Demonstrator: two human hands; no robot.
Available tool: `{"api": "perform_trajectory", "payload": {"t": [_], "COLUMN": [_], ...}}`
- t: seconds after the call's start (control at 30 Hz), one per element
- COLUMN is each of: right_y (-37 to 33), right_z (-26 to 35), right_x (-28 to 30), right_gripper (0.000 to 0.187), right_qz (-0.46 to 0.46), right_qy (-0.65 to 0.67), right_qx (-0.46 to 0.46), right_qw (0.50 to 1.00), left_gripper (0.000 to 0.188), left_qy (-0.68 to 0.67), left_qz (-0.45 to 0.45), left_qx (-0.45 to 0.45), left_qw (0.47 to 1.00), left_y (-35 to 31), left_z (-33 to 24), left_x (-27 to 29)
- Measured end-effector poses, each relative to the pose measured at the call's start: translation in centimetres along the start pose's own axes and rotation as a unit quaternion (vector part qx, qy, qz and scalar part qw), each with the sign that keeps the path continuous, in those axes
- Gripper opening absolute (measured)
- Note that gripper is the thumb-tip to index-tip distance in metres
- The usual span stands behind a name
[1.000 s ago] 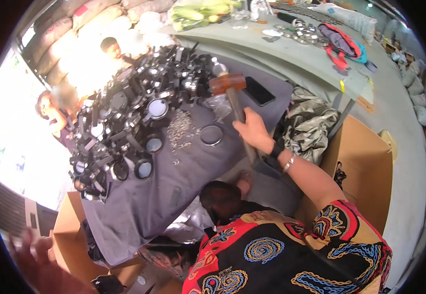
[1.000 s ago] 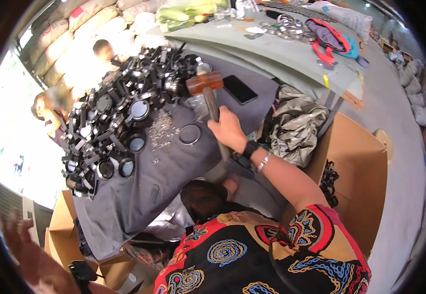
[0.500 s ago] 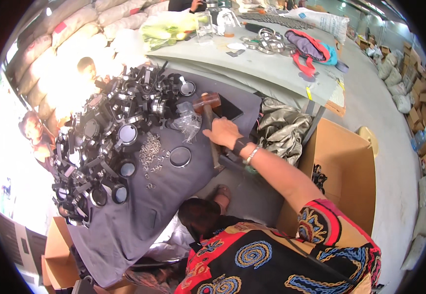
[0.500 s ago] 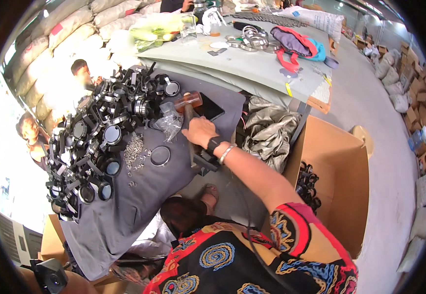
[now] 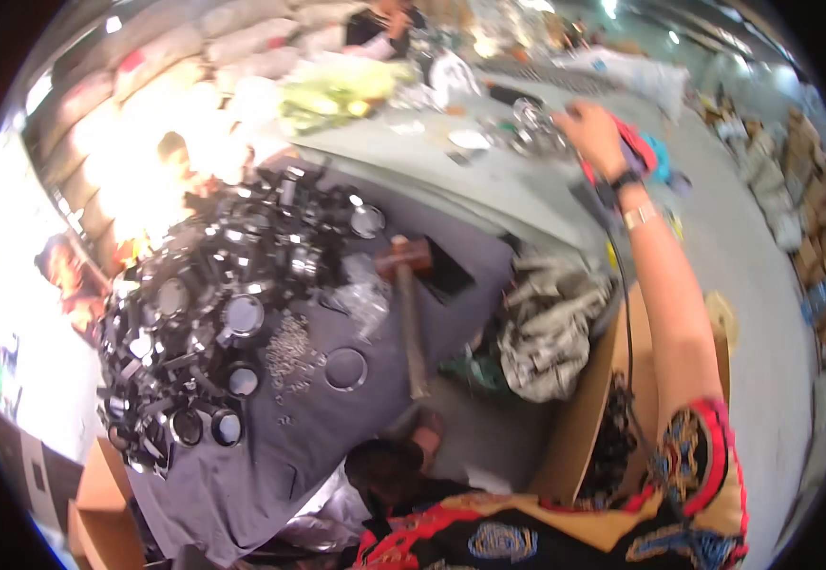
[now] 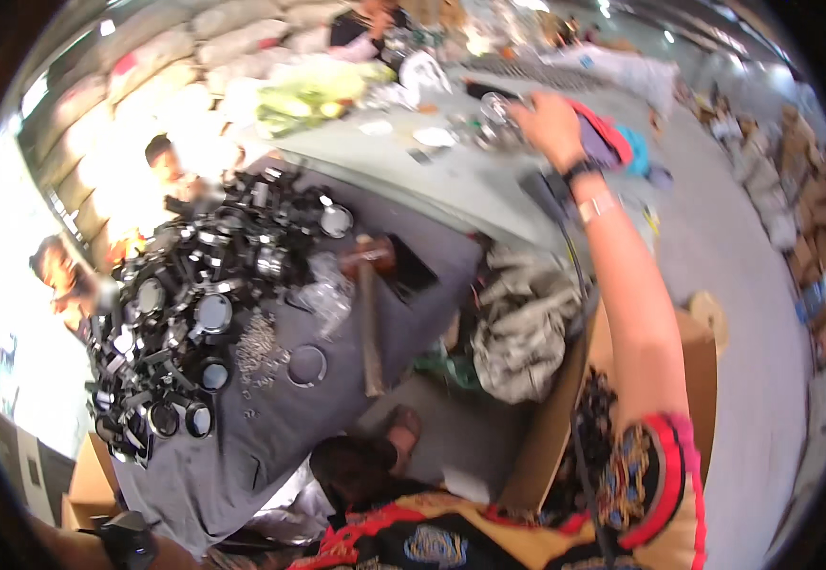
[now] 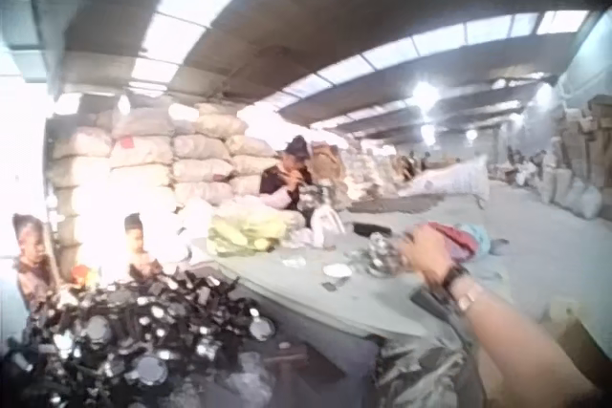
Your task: The person assembles magnifying glasses by picking up a handle and a lens, fitting them together, and occasionally using a hammer to secure the lens into the handle. The person places the finished magnifying glasses into a cardboard box.
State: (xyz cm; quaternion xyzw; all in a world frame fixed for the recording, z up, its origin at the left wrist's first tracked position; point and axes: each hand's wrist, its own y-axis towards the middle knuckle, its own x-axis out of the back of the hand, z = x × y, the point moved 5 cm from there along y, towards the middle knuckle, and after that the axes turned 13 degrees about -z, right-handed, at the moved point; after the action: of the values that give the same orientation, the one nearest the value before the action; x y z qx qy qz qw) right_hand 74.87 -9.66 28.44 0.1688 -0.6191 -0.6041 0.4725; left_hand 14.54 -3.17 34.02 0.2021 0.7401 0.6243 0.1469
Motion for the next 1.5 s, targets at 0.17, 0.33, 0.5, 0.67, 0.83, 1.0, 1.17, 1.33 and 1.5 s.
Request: {"api": "perform_trajectory", "payload": {"t": [0.17, 0.33, 0.5, 0.67, 0.83, 1.0, 1.17, 1.33, 1.5], "right_y": [3.4, 5.9, 5.3, 5.5, 6.4, 4.8, 4.9, 4.4, 6.8], "right_z": [-4.9, -6.7, -5.6, -7.3, -8.1, -5.8, -3.8, -3.5, -1.8], "right_x": [-5.8, -11.5, -14.5, -19.2, -20.1, -17.1, -13.2, -12.9, -15.9], "right_gripper": [0.073, 0.088, 0.09, 0.081, 0.064, 0.07, 0.074, 0.056, 0.048], "right_qz": [0.038, 0.159, 0.23, 0.348, 0.363, 0.404, 0.369, 0.324, 0.412], "right_qy": [0.007, -0.033, -0.078, -0.068, -0.054, -0.012, -0.04, -0.027, -0.129], "right_qx": [-0.032, -0.112, -0.185, -0.097, -0.051, -0.03, 0.037, 0.044, 0.078], "right_qw": [0.999, 0.98, 0.952, 0.93, 0.929, 0.914, 0.928, 0.945, 0.898], "left_gripper": [0.043, 0.029, 0.027, 0.024, 0.026, 0.027, 0.028, 0.028, 0.027], "left_qy": [0.118, 0.208, 0.318, 0.36, 0.362, 0.35, 0.343, 0.332, 0.33], "left_qz": [-0.076, -0.073, -0.021, 0.028, 0.025, 0.032, 0.043, 0.041, 0.04], "left_qx": [0.309, 0.488, 0.395, 0.411, 0.37, 0.381, 0.402, 0.403, 0.395], "left_qw": [0.941, 0.845, 0.861, 0.837, 0.855, 0.855, 0.848, 0.852, 0.856], "left_y": [-11.1, -27.7, -29.4, -29.0, -27.7, -28.2, -28.0, -28.4, -28.1], "left_z": [10.3, 19.8, 20.1, 19.7, 20.0, 20.0, 19.9, 20.3, 20.2], "left_x": [-3.9, -2.5, -1.8, -2.1, -3.2, -3.0, -2.9, -2.6, -2.8]}}
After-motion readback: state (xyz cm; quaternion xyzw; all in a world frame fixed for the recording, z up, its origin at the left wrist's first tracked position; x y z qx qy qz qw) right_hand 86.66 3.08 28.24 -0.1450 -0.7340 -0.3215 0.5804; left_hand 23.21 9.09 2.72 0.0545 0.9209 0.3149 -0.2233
